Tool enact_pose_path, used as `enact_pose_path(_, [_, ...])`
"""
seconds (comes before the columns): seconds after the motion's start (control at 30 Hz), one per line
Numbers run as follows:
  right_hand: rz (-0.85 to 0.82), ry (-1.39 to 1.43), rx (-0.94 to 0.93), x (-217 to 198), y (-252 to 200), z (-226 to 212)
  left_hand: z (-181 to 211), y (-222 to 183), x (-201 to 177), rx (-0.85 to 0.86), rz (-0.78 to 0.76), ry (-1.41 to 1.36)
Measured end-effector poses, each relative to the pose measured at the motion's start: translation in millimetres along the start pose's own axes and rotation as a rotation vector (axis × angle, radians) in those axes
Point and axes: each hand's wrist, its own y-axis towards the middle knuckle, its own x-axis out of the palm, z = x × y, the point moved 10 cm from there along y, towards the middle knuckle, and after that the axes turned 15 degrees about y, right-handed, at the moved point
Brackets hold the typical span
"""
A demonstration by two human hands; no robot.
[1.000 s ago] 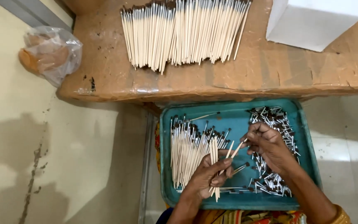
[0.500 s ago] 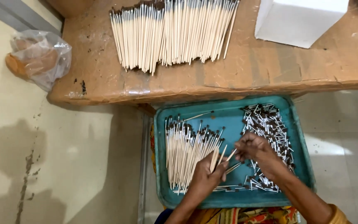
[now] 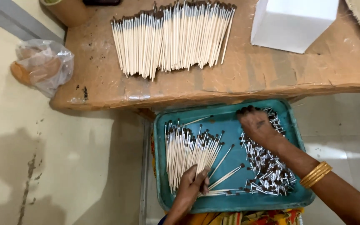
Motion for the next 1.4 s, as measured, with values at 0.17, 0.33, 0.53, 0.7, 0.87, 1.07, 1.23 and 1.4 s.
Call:
enact_pose_path(0.17, [0.212, 0.214, 0.058, -48.6, -15.2, -2.5, 35.2, 2.9, 40.2, 0.156, -0.082, 0.690])
enact_pose_path(0.33, [0.380, 0.340, 0.074, -105.2, -49.0, -16.2, 59.1, 2.1, 13.9, 0.467, 0.218, 0.830])
enact_pose_path(0.53, [0.307, 1.346, 0.505, -29.4, -82.9, 8.1, 65.3, 8.1, 48.3, 0.007, -0.230, -0.241])
enact_pose_path(0.7, [0.232, 2.105, 0.664, 5.0, -98.1, -22.5, 72.8, 3.1, 70.9, -0.016, -0.394, -0.494])
enact_pose_path(0.87, [0.263, 2.250, 0.585, -1.6, -96.3, -21.8, 68.1, -1.0, 73.7, -0.122, -0.370, -0.558])
enact_pose_path(1.07, [0.166, 2.016, 0.524, -26.0, -90.0, -29.5, 69.8, 0.0, 76.8, 0.008, -0.405, -0.586])
enact_pose_path(1.23, [0.152, 1.893, 0.508, 4.6, -93.3, -30.0, 85.4, -7.8, 55.0, 0.232, -0.093, 0.124])
enact_pose_path(1.4, [-0.214, 1.460, 0.585, 15.3, -64.2, -33.5, 95.3, -34.7, 29.9, 0.767, 0.338, 0.903])
